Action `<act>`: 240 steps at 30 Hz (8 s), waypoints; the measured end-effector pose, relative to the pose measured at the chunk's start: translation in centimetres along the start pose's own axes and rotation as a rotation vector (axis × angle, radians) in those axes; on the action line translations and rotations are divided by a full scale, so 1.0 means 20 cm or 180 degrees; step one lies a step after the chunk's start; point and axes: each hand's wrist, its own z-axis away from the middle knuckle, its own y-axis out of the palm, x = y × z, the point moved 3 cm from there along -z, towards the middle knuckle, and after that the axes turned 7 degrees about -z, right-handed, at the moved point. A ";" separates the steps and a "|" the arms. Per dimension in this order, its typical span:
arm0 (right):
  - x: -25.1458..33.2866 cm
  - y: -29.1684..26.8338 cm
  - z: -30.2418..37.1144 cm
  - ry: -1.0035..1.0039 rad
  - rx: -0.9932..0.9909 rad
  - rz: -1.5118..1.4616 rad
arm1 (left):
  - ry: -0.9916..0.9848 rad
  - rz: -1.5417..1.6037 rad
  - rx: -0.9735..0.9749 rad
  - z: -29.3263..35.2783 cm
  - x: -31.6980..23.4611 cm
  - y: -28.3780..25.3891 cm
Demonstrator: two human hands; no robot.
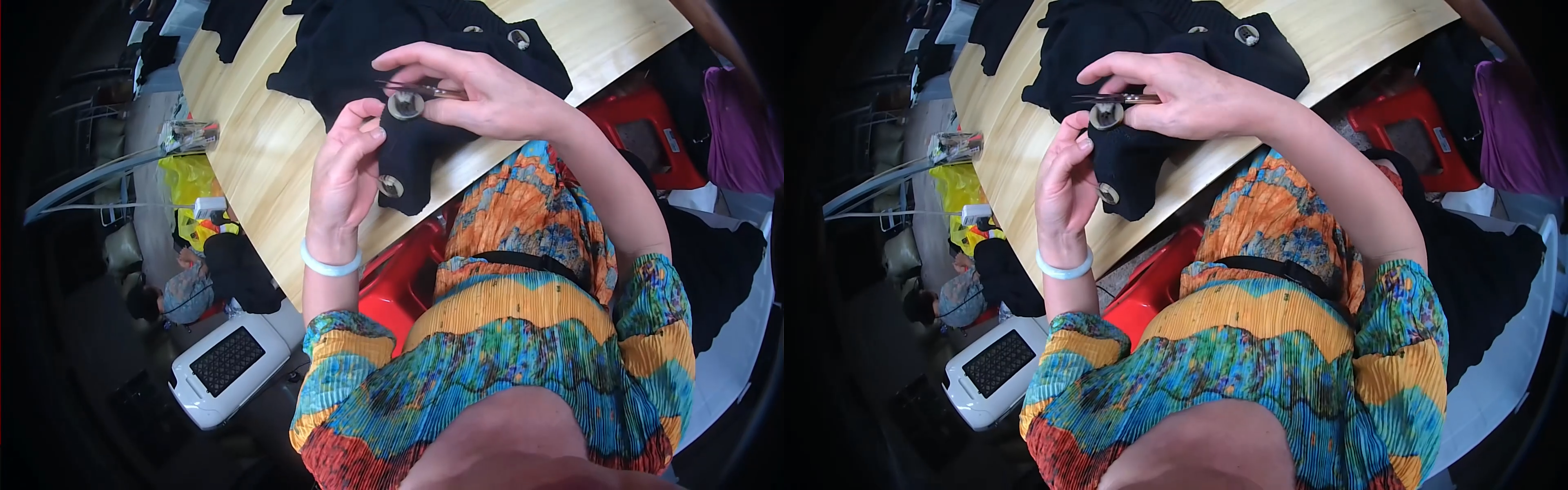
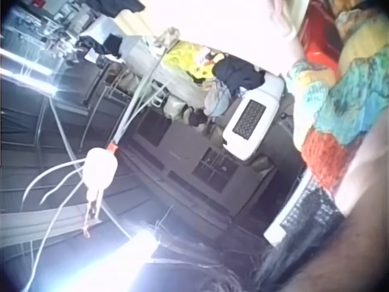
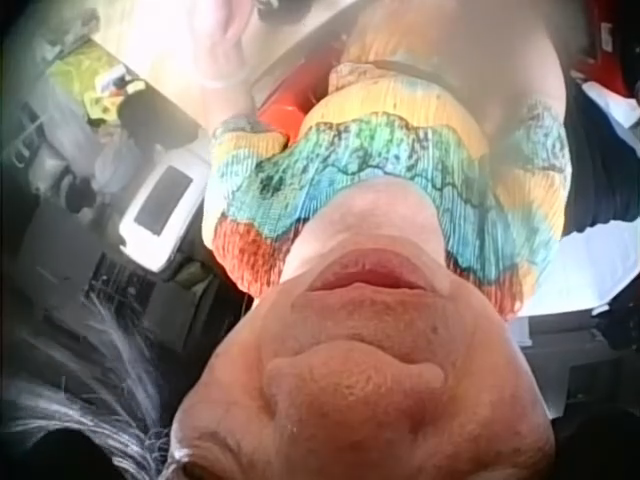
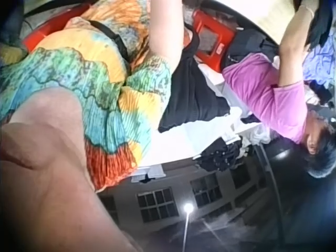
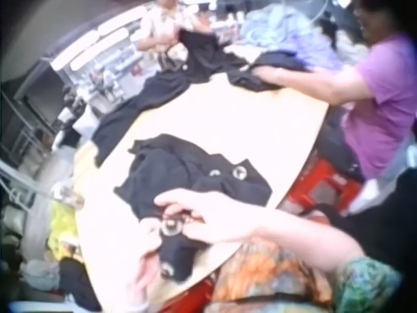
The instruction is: Trim loose threads from buttons on black clothing items using small snips.
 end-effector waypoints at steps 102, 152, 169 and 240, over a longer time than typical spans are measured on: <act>0.05 -0.07 0.33 -0.0654 -0.1017 0.1789 | -0.0455 -0.0071 -0.0243 -0.06 0.13 0.09; -0.06 0.00 0.16 -0.1508 -0.1626 0.1311 | 0.0114 -0.0893 -0.0465 -0.08 0.03 0.11; -0.16 0.04 0.10 -0.1364 -0.1702 0.1488 | 0.2334 -0.3339 -0.2212 -0.09 0.24 0.09; -0.22 0.02 0.25 0.0443 -0.1227 -0.0532 | 0.0041 -0.0699 -0.0050 -0.01 0.11 0.02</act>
